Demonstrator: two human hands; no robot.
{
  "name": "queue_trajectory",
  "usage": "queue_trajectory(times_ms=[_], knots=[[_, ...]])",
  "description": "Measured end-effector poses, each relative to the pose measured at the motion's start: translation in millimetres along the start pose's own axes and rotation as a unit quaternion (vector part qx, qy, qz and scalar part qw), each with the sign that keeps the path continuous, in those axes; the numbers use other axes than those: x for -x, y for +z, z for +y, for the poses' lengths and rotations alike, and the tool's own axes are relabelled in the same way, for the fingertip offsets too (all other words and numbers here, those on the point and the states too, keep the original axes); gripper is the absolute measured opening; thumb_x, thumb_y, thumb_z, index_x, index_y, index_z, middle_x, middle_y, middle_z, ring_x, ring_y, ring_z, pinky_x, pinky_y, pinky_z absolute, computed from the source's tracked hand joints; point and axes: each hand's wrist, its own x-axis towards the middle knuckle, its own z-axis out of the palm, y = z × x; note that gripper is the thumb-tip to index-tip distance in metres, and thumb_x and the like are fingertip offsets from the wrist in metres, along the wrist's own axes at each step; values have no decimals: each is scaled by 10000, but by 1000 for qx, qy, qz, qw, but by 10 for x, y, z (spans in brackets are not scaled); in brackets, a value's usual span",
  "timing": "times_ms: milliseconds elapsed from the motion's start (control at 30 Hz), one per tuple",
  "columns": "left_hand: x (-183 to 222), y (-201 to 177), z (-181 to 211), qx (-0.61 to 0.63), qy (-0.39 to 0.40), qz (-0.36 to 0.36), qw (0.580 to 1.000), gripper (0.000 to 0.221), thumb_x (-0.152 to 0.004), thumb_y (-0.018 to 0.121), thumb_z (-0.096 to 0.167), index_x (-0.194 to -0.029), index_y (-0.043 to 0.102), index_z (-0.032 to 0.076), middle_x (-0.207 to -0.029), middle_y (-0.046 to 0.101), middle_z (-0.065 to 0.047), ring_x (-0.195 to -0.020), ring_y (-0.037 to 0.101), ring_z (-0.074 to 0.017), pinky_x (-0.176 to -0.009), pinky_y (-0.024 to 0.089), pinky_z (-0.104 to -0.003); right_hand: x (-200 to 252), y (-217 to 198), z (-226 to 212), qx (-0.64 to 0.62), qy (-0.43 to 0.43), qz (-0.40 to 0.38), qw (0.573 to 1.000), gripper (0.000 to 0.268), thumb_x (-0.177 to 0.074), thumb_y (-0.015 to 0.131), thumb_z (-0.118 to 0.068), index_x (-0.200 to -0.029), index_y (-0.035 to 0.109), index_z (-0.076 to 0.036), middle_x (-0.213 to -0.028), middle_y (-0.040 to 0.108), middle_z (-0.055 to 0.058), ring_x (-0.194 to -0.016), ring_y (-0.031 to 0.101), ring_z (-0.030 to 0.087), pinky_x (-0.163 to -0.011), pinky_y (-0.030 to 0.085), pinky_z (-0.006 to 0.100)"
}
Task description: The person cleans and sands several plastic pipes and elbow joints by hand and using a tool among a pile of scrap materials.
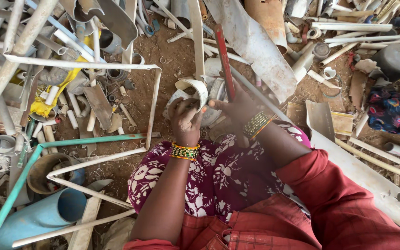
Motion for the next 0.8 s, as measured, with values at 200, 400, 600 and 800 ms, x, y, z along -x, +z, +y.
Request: queue_trajectory(times_ms=[200,400,600,800], knots=[[-83,53,-46,-29,-42,-99,994,414,-874,777,378,-1066,731,14,-1083,716,-127,-1153,577,-315,-1008,442,-477,-82,-122,34,70,105,-47,991,1038,-739,911,-475,-1539,384,-72,-1114,703,190,-1000,701,291,-904,544,418],[-2,150,-10,10,-29,-123,992,384,-1023,593,381,-1170,716,47,-1245,688,-158,-1280,539,-379,-1104,332,-602,-164,-340,-329,79,154,-113,978,978,-728,855,-451,-1540,407,-140,-968,700,138,-848,716,240,-801,560,391],[14,183,14,-13,-7,-131,991,380,-1046,540,339,-1181,716,31,-1227,710,-152,-1273,544,-374,-1103,229,-647,-183,-438,-383,79,125,-132,980,901,-775,837,-415,-1534,424,-161,-1019,716,123,-888,722,196,-842,563,354],[151,440,-320,35,-207,-205,956,413,-1083,521,399,-954,723,63,-794,699,-146,-773,697,-316,-847,510,-516,-114,-371,212,-2,138,-143,980,656,-870,746,-304,-1441,525,-69,-1089,698,98,-822,666,191,-714,540,353]])
